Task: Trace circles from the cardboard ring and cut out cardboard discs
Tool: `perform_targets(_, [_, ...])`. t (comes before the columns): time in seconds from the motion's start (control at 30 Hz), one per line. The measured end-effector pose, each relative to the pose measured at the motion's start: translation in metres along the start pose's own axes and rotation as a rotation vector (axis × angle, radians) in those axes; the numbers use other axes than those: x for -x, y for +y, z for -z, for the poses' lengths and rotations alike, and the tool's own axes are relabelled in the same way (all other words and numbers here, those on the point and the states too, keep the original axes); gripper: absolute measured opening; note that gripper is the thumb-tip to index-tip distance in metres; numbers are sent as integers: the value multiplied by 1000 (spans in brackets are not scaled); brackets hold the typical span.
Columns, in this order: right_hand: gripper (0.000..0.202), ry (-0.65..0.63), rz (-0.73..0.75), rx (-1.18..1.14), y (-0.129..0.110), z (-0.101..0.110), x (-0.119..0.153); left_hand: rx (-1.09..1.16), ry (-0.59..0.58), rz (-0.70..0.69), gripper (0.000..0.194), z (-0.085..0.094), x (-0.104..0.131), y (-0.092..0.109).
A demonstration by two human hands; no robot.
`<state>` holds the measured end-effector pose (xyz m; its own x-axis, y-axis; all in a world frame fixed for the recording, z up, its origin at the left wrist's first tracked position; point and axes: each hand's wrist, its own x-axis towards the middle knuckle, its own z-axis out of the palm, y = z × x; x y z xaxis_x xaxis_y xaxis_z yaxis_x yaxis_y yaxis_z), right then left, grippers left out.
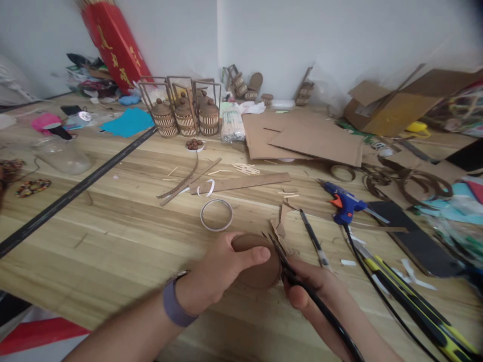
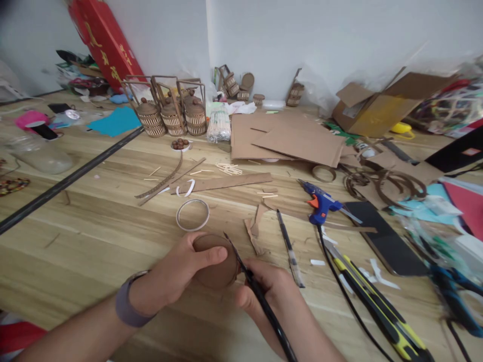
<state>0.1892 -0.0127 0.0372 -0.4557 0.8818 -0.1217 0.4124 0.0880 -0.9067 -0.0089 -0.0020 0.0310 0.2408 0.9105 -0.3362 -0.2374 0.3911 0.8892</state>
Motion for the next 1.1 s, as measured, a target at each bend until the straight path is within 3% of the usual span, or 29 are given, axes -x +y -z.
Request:
perform_targets(0.7, [69, -17, 40, -2, 8, 0, 2, -6, -4, -2, 41, 2, 0, 0])
perform_targets(1.1, [70, -41, -16, -35, 14, 2, 3, 16, -34, 3, 44, 2, -1, 1])
